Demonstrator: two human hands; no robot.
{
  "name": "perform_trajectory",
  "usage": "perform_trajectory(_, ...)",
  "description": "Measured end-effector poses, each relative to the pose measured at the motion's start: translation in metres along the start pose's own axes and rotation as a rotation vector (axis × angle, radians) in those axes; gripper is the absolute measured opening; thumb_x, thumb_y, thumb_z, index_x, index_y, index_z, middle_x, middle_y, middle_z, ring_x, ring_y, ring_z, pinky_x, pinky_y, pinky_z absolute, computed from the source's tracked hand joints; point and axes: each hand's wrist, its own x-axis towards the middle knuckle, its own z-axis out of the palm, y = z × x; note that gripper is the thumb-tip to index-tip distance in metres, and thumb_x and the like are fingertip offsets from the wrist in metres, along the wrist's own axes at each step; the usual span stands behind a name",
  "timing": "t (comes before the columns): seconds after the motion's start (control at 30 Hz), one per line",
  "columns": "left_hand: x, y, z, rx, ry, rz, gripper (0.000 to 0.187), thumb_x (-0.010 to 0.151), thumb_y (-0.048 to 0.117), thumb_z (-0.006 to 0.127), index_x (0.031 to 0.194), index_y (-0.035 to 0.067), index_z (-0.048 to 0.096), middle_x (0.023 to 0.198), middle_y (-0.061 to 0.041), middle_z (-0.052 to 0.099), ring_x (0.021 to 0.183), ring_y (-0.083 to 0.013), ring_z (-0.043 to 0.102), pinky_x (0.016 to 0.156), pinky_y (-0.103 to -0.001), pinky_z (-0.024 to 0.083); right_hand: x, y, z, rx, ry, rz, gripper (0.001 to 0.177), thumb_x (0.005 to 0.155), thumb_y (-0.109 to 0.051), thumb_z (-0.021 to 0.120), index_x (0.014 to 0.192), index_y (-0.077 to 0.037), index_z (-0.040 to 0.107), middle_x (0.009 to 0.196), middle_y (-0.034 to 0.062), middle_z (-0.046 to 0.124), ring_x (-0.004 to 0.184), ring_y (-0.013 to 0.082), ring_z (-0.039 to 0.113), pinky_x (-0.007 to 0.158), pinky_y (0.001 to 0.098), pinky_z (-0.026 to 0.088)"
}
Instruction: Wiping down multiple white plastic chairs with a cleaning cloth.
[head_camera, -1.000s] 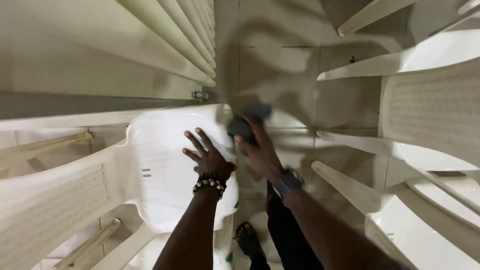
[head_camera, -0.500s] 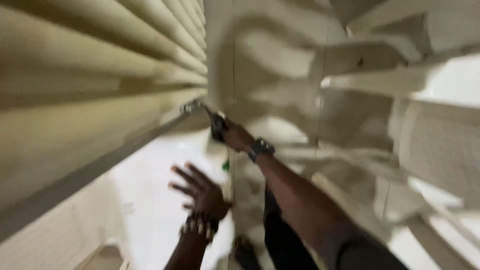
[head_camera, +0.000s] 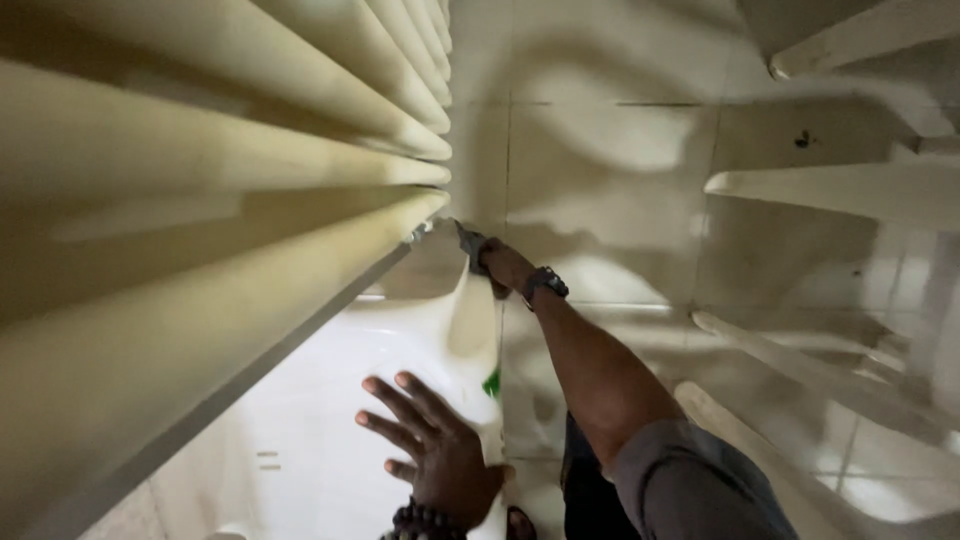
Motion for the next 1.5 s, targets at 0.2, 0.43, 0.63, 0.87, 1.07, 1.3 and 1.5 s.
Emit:
perform_trajectory(0.2,-0.005,-0.001,0.002,0.085,0.104,-0.003,0.166,0.062,0.067,0.092,0.152,-0.014,-0.021,0.153,-0.049,-0.029,0.14,-0.0743,-0.014,0.091,-0.068,0.053,-0.117,-0.049,0.014,-0.095,0.174,-0.237,0.029,0.097,-0.027,0.052,0.114,-0.006,0.064,0.071,0.0108,0.063,0.052,0.0177,0.053,0.049,0.0347,0.046)
perform_trajectory(0.43,-0.006,0.0,0.004,-0.089,0.095,-0.006,0.166,0.064,0.061,0.094,0.155,-0.009,-0.026,0.153,-0.048,-0.037,0.134,-0.0746,-0.026,0.09,-0.077,0.046,-0.245,-0.073,0.051,-0.033,0.207,-0.505,0.029,0.093,-0.011,0.058,0.12,-0.002,0.06,0.094,0.012,0.065,0.079,0.0161,0.057,0.075,0.0319,0.049)
perform_trajectory(0.63,0.044,-0.082,0.05,-0.038,0.518,0.426,0.138,0.062,0.054,0.098,0.149,0.002,0.005,0.156,-0.027,-0.008,0.138,-0.0566,-0.011,0.093,-0.073,0.033,-0.355,-0.087,0.058,0.658,-0.125,-0.526,0.033,0.101,-0.014,0.052,0.126,0.005,0.063,0.117,0.016,0.068,0.103,0.0266,0.065,0.097,0.0426,0.053)
perform_trajectory(0.87,-0.039,-0.179,0.131,-1.101,0.47,0.419,0.058,0.085,0.022,0.08,0.138,0.008,0.061,0.115,-0.016,0.076,0.096,-0.0303,0.074,0.083,-0.044,0.059,-0.534,-0.065,0.106,1.013,-0.296,-0.328,0.053,0.104,-0.036,0.04,0.136,0.004,0.056,0.132,0.0198,0.065,0.113,0.0402,0.065,0.104,0.0567,0.052)
perform_trajectory(1.07,-0.191,-0.217,0.18,-1.822,-0.022,0.515,0.036,0.095,0.018,0.058,0.128,0.005,0.065,0.106,-0.015,0.078,0.084,-0.0268,0.075,0.072,-0.038,0.06,-0.705,-0.084,0.176,1.055,-0.396,-0.338,0.058,0.101,-0.04,0.046,0.145,-0.003,0.051,0.14,0.0163,0.061,0.124,0.0379,0.061,0.109,0.0556,0.049)
perform_trajectory(1.3,-0.36,-0.226,0.21,-2.018,-0.34,0.548,0.059,0.098,0.054,0.047,0.132,0.008,0.064,0.115,-0.009,0.071,0.087,-0.0277,0.074,0.074,-0.042,0.06,-0.808,-0.043,0.198,0.735,-0.261,-0.172,0.048,0.101,-0.033,0.055,0.135,0.0,0.058,0.122,0.0145,0.07,0.104,0.0294,0.069,0.09,0.0489,0.059)
perform_trajectory(1.5,-0.425,-0.232,0.203,-2.065,-0.281,0.707,0.045,0.097,0.046,0.065,0.12,0.008,0.069,0.098,-0.01,0.074,0.076,-0.0237,0.072,0.067,-0.039,0.06,-0.866,-0.036,0.226,0.566,-0.142,-0.089,0.042,0.097,-0.025,0.057,0.13,0.0,0.063,0.109,0.0129,0.076,0.087,0.025,0.074,0.077,0.0423,0.062)
